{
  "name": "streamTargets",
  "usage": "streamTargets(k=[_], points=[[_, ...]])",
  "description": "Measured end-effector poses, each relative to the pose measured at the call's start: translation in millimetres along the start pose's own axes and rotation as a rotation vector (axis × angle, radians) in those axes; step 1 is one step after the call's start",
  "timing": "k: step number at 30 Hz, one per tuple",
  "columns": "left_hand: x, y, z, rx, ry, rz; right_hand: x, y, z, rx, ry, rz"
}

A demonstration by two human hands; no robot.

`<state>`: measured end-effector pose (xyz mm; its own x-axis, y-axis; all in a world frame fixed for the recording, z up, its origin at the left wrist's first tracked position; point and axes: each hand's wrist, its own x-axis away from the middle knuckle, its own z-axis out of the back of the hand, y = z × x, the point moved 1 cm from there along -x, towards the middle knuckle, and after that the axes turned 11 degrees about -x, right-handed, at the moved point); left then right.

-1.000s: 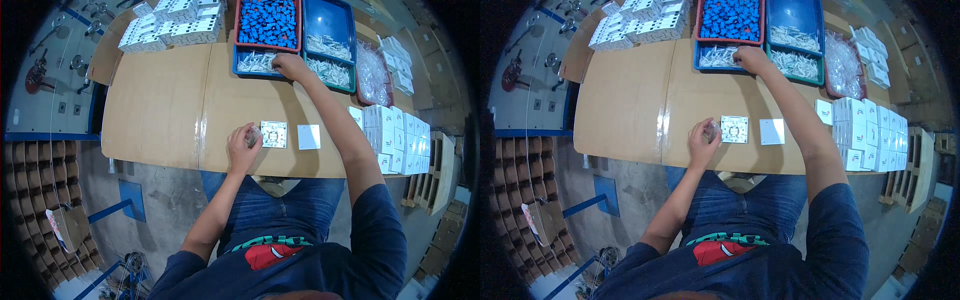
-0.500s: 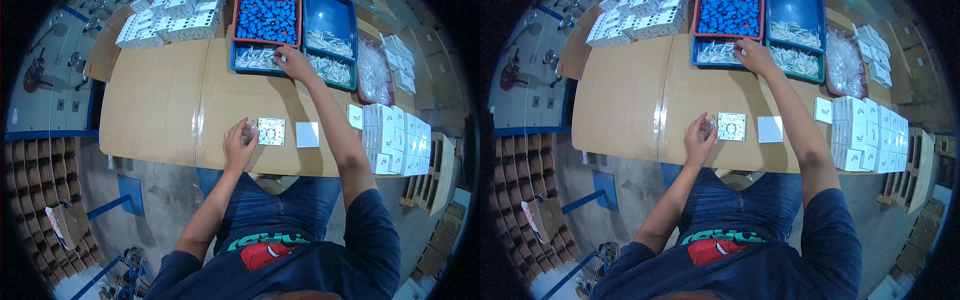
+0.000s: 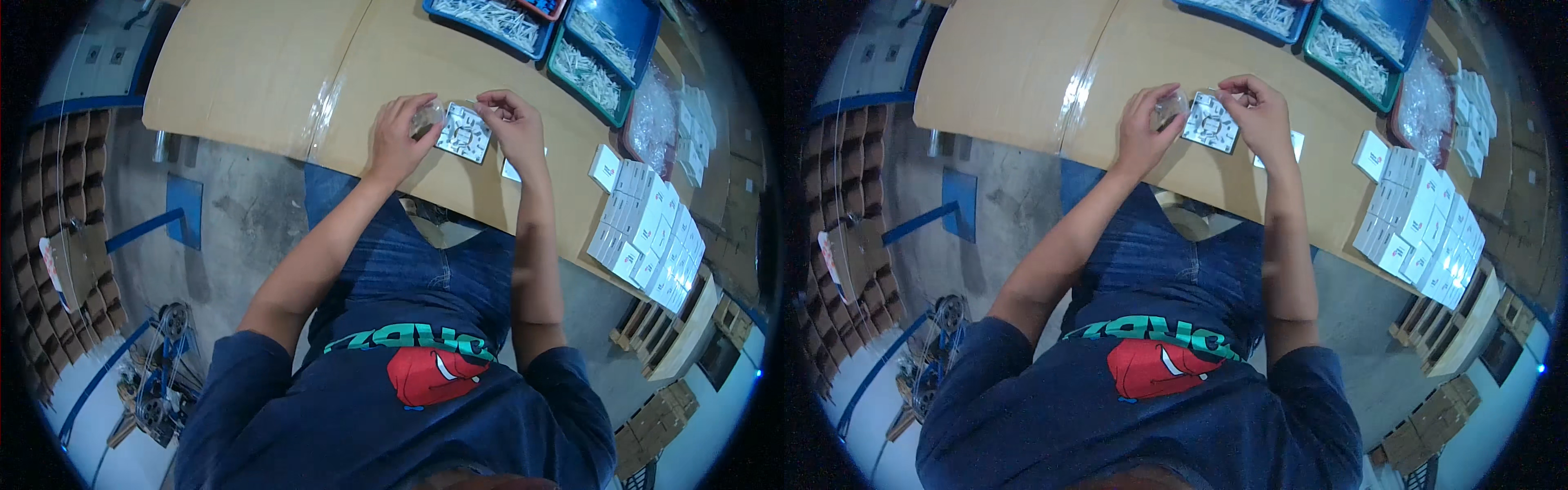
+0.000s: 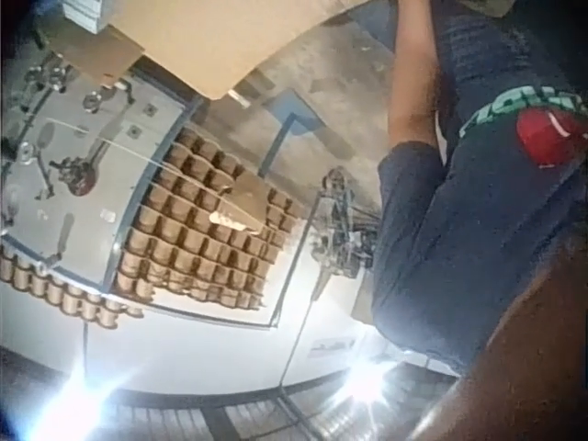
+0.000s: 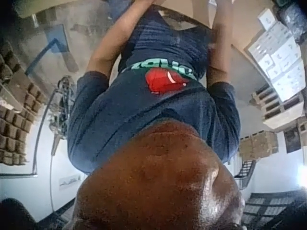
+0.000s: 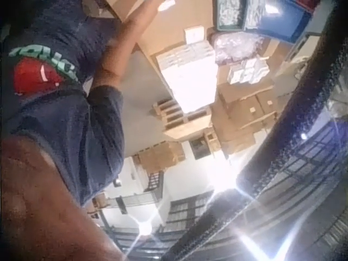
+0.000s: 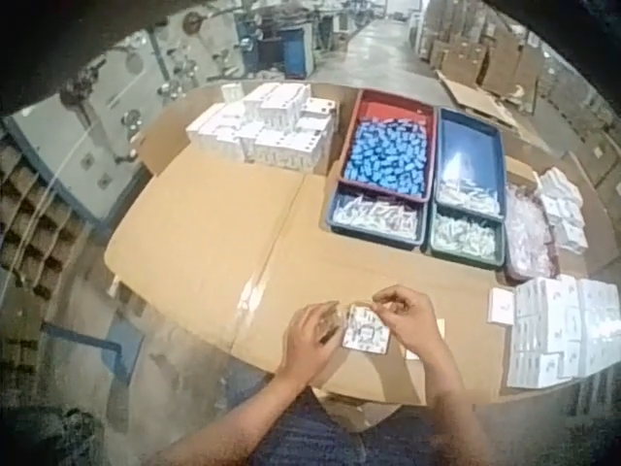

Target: Packaging electrical components into small white boxes at a factory workstation.

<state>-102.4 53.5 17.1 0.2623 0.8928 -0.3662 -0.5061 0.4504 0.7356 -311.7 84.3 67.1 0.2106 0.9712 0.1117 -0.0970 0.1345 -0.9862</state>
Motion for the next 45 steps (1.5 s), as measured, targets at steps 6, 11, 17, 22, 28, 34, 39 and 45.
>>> streamTargets(k=[6,11,17,22,28,34,39,45], points=[[3,-1,-1,-0.038,-0.011,-0.049,13,2,-27,0.145,0.005,0.034],[3,1,0,-0.018,-0.009,-0.073,13,-10,-34,0.259,-0.091,0.108],[3,-1,1,0.020,-0.006,-0.057,5,-5,-33,0.313,-0.287,0.059],[5,-3,0,0.022,-0.024,-0.030,1,-3,-33,0.348,-0.341,0.073],[5,2,-1,0.117,0.019,0.032,3,-8,-24,0.142,-0.225,0.030],[4,-3,-1,0.130,-0.041,0.078,7,-38,-13,0.325,-0.206,0.074],[7,-3,0,0.165,-0.124,0.094,6,-31,-8,0.193,-0.244,0.073],[7,-1,-1,0.074,-0.216,0.083,6,-23,-4,0.182,-0.263,-0.021]])
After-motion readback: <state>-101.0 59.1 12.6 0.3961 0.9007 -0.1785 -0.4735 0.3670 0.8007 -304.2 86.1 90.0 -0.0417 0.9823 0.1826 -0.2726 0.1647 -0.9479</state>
